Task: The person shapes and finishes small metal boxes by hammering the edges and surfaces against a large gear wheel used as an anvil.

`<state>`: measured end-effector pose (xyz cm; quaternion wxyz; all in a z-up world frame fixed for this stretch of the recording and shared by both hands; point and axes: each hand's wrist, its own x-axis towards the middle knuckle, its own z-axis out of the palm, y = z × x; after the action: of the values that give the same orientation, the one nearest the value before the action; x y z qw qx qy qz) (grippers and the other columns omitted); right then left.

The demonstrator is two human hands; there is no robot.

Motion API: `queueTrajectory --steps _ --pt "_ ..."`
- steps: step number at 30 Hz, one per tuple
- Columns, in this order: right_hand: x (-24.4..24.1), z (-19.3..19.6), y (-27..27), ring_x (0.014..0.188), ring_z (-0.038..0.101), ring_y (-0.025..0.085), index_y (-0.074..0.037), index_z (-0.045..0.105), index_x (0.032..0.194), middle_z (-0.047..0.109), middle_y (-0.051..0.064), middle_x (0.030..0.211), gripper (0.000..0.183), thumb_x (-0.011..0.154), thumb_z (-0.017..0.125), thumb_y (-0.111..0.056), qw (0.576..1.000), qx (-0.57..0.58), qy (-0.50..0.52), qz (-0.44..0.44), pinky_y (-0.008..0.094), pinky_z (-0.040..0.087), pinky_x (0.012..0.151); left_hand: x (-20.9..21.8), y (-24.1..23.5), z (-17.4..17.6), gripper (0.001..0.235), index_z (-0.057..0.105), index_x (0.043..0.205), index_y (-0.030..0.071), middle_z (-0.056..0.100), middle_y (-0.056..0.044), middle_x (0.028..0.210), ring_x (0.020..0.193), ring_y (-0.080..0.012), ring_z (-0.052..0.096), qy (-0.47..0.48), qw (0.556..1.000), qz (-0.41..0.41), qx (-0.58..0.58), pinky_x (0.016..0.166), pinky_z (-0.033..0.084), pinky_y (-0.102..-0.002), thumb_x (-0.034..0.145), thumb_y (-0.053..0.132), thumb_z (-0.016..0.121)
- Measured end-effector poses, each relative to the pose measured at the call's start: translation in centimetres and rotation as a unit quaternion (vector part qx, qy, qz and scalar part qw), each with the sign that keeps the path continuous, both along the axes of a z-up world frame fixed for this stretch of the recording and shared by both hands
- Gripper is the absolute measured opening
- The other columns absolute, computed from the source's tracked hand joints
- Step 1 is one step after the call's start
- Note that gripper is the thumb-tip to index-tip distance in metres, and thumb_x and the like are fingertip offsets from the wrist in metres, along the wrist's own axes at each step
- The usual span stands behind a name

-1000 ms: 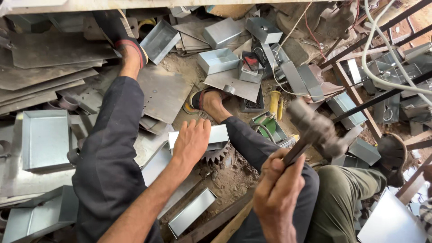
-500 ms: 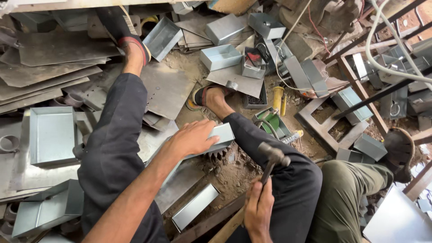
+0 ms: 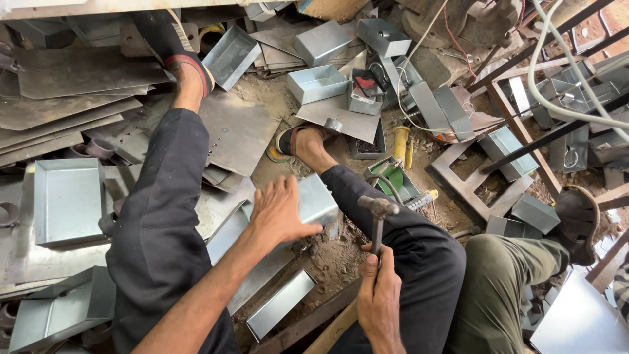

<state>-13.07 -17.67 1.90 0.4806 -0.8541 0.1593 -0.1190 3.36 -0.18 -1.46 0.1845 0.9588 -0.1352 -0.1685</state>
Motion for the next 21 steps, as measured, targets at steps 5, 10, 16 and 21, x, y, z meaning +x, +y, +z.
queueTrajectory --steps 5,10,16,21 --pt "1.9 2.1 0.0 0.043 0.041 0.015 -0.005 0.060 0.116 0.045 0.008 0.053 0.028 0.106 0.045 -0.027 0.996 -0.052 0.064 0.031 0.034 0.032 0.044 1.7 -0.9 -1.7 0.118 0.040 0.140 -0.004 0.053 -0.021 0.138 0.124 -0.0347 0.052 -0.086 0.995 0.033 0.038 0.105 0.039 -0.054 0.052 0.055 0.093" --pt "2.4 5.4 0.6 0.051 0.048 0.005 -0.001 0.053 0.115 0.052 0.001 0.064 0.026 0.113 0.041 -0.023 0.976 -0.127 -0.176 0.001 0.025 0.037 0.047 3.1 -0.4 -2.7 0.128 0.032 0.148 -0.002 0.046 -0.022 0.147 0.130 -0.0399 0.049 -0.001 0.998 0.063 0.019 0.108 0.035 -0.058 0.052 0.056 0.094" --pt "3.4 6.4 1.7 0.052 0.044 0.007 0.001 0.049 0.116 0.051 0.000 0.065 0.029 0.112 0.040 -0.027 0.978 -0.052 -0.201 -0.029 0.026 0.036 0.047 1.8 -1.2 -1.4 0.120 0.035 0.144 -0.001 0.045 -0.023 0.146 0.130 -0.0423 0.047 -0.045 0.995 0.064 0.067 0.110 0.031 -0.059 0.055 0.053 0.094" --pt "3.2 5.3 1.2 0.054 0.051 0.007 0.000 0.053 0.116 0.053 0.002 0.065 0.025 0.110 0.043 -0.022 0.985 -0.094 -0.145 -0.022 0.026 0.040 0.050 0.0 -2.2 -0.9 0.111 0.041 0.140 -0.002 0.054 -0.020 0.138 0.123 -0.0398 0.053 -0.084 0.992 0.091 0.024 0.101 0.037 -0.057 0.058 0.054 0.092"
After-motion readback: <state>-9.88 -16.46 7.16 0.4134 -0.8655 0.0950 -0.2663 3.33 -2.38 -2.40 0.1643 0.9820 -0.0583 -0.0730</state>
